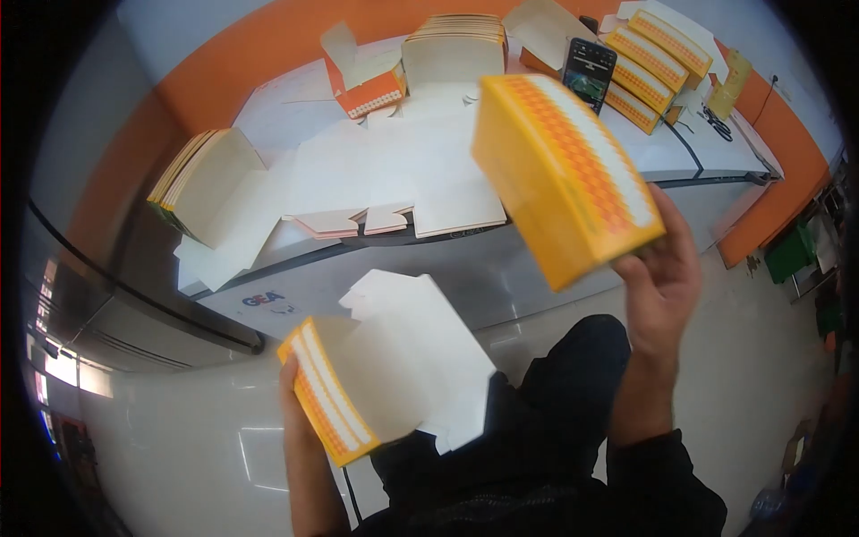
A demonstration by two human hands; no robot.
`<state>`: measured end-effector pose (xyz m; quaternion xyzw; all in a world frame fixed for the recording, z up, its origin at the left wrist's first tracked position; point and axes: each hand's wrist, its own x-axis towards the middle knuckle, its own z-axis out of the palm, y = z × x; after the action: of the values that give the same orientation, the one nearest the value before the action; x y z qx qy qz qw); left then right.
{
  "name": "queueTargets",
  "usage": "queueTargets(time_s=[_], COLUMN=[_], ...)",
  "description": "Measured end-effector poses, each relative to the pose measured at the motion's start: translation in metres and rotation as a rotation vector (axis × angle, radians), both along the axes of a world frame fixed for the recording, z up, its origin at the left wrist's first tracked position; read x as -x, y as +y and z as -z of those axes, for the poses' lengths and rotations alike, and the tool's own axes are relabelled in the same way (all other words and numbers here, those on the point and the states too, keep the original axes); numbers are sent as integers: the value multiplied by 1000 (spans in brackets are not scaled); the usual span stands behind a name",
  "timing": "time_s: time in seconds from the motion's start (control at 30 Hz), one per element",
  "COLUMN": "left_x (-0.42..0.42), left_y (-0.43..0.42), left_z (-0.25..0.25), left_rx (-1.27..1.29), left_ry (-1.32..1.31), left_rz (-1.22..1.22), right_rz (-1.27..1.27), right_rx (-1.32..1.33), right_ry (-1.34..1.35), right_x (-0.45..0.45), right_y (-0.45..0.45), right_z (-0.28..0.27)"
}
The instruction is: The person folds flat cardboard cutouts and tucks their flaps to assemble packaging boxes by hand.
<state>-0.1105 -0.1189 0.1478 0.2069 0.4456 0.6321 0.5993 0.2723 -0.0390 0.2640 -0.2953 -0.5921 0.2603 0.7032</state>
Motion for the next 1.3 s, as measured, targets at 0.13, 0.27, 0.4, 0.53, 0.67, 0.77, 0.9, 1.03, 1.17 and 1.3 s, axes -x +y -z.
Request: queueTargets(time_s=[0.13, 0.27, 0.4, 0.53, 0.67, 0.77, 0.9, 1.03, 1.17, 1.3], left_x=[-20, -103, -191, -261, -286, -299, -299, -296, -297, -303], left_y=[34, 86, 116, 137, 146, 126, 116, 121, 119, 113], left_z=[7, -9, -4, 36, 76, 101, 124, 123, 111, 107], left_rx=[49, 9, 0, 69, 217, 200, 238, 269, 206, 118], left_ry=[102, 59, -7, -98, -250, -171, -165, -107, -14, -3], left_rz=[397, 721, 964, 978, 1093, 1090, 1053, 1020, 988, 957], right_rz=[35, 174, 309, 320, 195, 38, -61, -205, -7, 264], right_rx=[22, 172, 383, 595, 773, 862, 995, 912, 796, 720], right_ry=[-148, -98, -69, -88, -158, -344, -206, -328, -198, -196], right_x=[-78, -110, -127, -142, -127, -118, -115, -136, -155, -151], right_y=[-44, -84, -115, -141, -160, -170, -178, -169, -143, -87], right_z=[24, 38, 53, 82, 108, 138, 167, 147, 144, 153])
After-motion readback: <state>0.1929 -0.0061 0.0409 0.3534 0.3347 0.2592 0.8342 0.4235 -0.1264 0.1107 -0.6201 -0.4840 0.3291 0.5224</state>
